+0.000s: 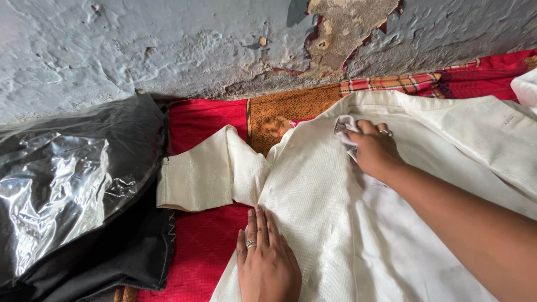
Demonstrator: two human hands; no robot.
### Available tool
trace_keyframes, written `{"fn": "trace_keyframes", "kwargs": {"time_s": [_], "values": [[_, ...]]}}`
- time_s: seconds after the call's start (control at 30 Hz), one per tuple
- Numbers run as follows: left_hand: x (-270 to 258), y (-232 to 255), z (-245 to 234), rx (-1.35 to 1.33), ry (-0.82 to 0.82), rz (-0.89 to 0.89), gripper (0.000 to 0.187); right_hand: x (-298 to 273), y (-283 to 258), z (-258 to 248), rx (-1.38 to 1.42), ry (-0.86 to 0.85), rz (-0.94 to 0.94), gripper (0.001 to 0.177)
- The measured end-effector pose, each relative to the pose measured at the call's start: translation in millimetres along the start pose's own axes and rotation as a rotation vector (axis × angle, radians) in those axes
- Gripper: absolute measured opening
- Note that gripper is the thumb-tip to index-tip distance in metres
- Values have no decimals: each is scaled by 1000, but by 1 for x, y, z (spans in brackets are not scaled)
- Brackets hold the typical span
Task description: The person wipes a white shirt laid on a patterned mat using a small cloth. They systematically clean the shirt's body, collar, and sleeves, then flip the shirt to clean the other side.
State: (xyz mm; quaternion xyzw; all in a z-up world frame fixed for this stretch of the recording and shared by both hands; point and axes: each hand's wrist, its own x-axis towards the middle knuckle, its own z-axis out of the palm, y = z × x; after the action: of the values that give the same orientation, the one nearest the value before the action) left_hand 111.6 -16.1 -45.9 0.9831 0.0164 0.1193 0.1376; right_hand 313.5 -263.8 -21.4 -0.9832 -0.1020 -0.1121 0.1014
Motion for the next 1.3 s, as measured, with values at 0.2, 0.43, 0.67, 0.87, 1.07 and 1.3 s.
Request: {"fn": "trace_keyframes", "kwargs": {"time_s": [0.2, 0.43, 0.67, 0.87, 1.07, 1.3], "values": [[-6, 2, -5, -83, 96, 13, 57, -56, -92, -26, 257, 51, -340, 70], [-4, 0, -1, -41, 30, -10, 50, -86, -143, 5, 115, -95, -576, 34], [-3, -3, 5, -28, 91, 15, 52, 14, -61, 17, -70, 18, -309, 75], [-5, 3, -4, -90, 116, 11, 56, -1, -66, -7, 34, 47, -2, 54], [-9, 4, -8, -154, 123, 13, 54, -91, -138, -16, 275, -66, -435, 49], [-8, 2, -5, -107, 127, 39, 53, -51, -110, 19, 7, -136, -477, 57]]}}
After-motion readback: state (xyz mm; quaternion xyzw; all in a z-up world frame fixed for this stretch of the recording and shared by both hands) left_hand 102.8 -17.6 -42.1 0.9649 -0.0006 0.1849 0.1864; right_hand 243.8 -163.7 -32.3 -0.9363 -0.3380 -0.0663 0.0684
